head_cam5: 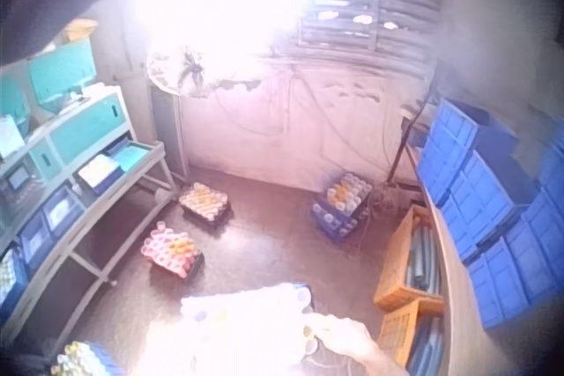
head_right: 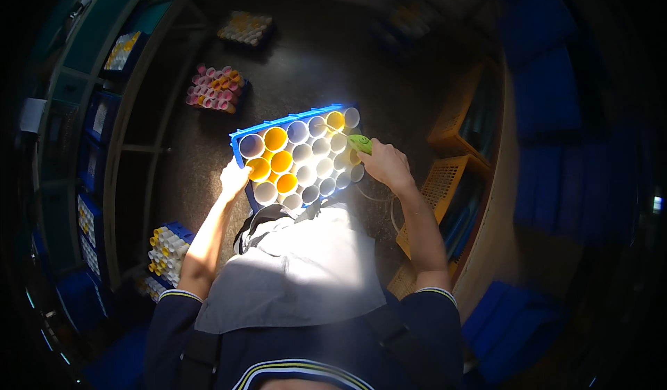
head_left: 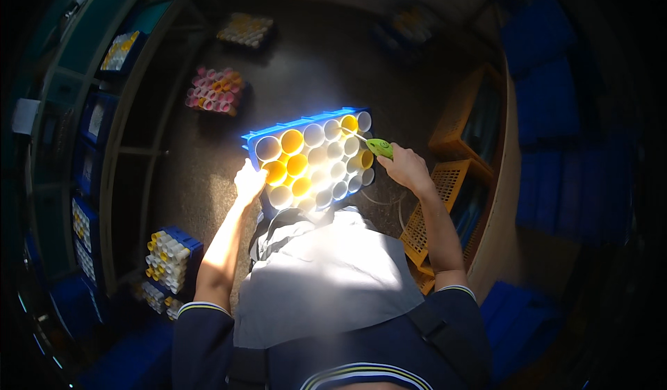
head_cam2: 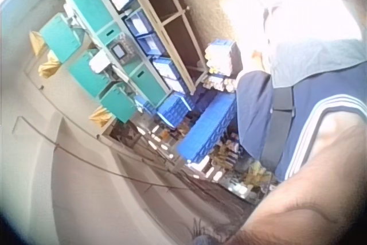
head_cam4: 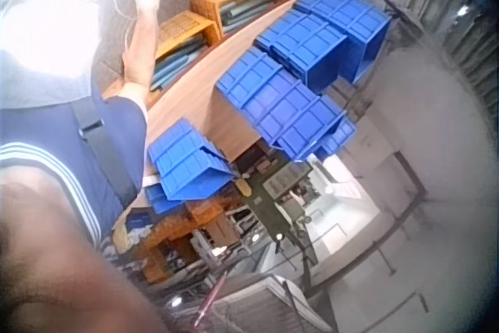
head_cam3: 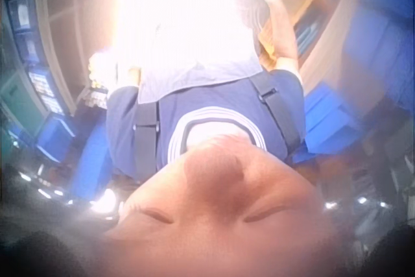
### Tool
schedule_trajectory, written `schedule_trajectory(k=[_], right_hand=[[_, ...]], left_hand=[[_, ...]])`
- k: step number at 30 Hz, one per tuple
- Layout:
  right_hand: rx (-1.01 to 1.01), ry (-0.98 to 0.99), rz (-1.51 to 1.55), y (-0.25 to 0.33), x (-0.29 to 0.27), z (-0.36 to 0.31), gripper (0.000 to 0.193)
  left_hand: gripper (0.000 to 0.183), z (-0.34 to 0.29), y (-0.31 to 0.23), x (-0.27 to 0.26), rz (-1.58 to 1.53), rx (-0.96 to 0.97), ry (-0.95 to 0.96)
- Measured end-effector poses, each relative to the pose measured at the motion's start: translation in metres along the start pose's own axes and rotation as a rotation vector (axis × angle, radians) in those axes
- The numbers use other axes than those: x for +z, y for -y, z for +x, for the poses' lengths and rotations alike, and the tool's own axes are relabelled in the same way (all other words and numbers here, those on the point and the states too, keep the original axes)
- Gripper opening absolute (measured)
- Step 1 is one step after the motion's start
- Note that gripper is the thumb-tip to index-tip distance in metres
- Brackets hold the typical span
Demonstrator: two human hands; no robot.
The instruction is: The person stacks white and yellow plastic tubes into a blue tray, then uses a handheld device to treat the tubes. They carry the tray to a machine, refill trays with white pellets from large sacks, and return to the machine to operate it. The person also uses a green tool to clean the machine's interior.
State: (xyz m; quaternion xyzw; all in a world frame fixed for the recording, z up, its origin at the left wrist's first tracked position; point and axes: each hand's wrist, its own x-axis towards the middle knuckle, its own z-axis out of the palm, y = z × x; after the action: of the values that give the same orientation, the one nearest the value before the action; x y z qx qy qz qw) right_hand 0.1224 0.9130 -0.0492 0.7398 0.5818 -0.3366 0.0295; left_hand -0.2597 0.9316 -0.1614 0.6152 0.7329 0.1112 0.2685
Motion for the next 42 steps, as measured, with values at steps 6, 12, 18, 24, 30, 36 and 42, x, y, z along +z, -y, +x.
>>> schedule_trajectory(k=[6, 12, 18, 24, 30, 36, 42], right_hand=[[-0.167, -0.160, -0.105, 0.025, 0.030, -0.023, 0.034], [-0.594, -0.221, 0.151, 0.039, 0.032, -0.032, 0.027], [-0.815, -0.410, 0.093, 0.064, 0.053, -0.021, 0.023], [-0.880, -0.458, 0.102, 0.061, 0.069, -0.013, 0.023], [-0.829, -0.483, -0.133, 0.043, 0.081, -0.031, 0.015], [-1.054, -0.415, 0.151, 0.036, 0.093, -0.033, 0.013], [-0.452, -0.063, -0.134, 0.022, 0.075, -0.029, 0.028]], left_hand=[[0.039, 0.006, 0.003, 0.013, 0.081, -0.028, -0.070], [0.043, 0.009, -0.008, 0.017, 0.088, -0.092, -0.094], [0.050, 0.012, -0.017, 0.019, 0.141, -0.149, -0.072], [0.051, 0.014, -0.013, 0.020, 0.115, -0.192, -0.067], [0.039, 0.024, -0.007, 0.016, 0.050, -0.284, -0.040], [0.037, 0.028, -0.007, 0.009, 0.020, -0.308, -0.049], [0.038, 0.012, -0.005, -0.011, -0.072, -0.329, -0.028]])
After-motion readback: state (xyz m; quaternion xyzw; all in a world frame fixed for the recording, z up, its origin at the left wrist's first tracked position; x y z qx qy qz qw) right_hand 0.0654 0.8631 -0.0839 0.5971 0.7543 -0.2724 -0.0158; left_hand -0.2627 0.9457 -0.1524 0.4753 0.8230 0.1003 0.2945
